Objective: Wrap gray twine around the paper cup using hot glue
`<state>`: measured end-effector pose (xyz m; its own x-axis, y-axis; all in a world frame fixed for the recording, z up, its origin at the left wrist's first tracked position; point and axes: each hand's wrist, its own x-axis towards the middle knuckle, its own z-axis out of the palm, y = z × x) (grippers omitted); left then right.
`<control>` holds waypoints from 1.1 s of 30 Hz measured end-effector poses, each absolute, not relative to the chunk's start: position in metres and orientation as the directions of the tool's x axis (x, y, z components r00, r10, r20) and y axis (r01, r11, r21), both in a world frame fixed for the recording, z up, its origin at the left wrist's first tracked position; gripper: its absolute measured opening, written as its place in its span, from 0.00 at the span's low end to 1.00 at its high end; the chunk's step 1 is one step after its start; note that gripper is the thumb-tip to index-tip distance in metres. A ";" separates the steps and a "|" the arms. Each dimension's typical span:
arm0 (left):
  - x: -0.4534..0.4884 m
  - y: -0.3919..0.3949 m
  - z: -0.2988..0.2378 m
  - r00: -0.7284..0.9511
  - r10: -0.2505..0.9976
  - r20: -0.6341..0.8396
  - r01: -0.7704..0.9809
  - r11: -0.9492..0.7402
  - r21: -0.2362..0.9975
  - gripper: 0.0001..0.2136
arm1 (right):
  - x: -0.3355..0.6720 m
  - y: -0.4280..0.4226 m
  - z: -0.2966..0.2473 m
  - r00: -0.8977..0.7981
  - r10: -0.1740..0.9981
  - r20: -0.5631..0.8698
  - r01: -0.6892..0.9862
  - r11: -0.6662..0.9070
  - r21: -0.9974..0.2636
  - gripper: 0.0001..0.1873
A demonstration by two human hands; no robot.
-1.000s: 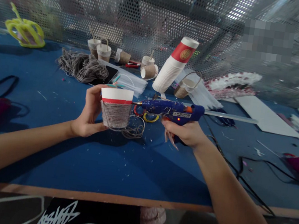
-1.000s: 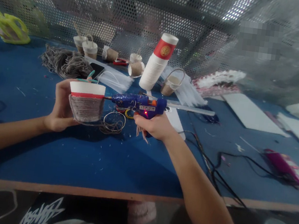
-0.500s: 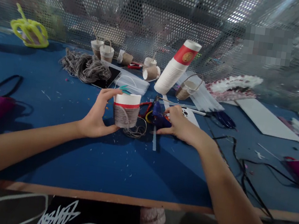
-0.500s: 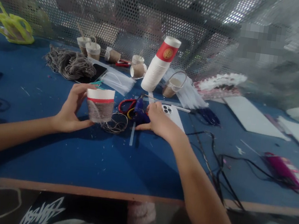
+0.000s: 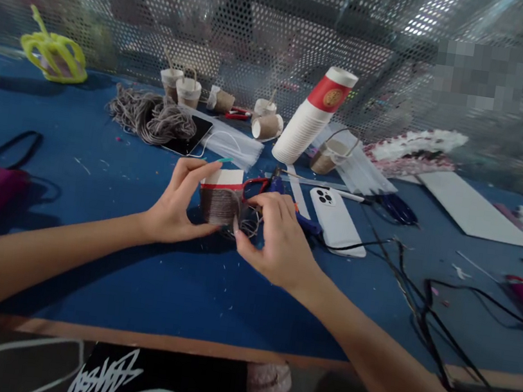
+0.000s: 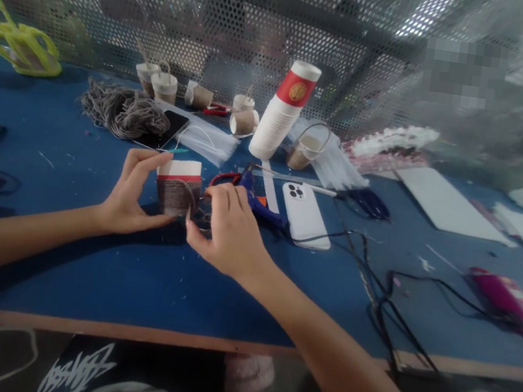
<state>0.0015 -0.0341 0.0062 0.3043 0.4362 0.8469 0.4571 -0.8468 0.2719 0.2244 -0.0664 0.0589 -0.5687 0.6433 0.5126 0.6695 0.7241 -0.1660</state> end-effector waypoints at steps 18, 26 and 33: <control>0.003 -0.036 0.006 0.370 0.419 0.829 0.421 -0.871 0.252 0.41 | 0.241 -0.045 0.068 -0.464 0.855 0.230 -0.061 0.228 -0.972 0.13; 0.000 -0.028 -0.013 0.340 0.359 0.869 0.172 -0.932 0.318 0.43 | 0.238 -0.044 0.067 -0.405 0.908 0.110 -0.131 0.061 -0.989 0.24; -0.001 -0.025 -0.019 0.345 0.299 0.890 0.106 -0.954 0.279 0.40 | 0.236 -0.045 0.066 -0.360 0.928 0.096 -0.149 0.045 -0.988 0.21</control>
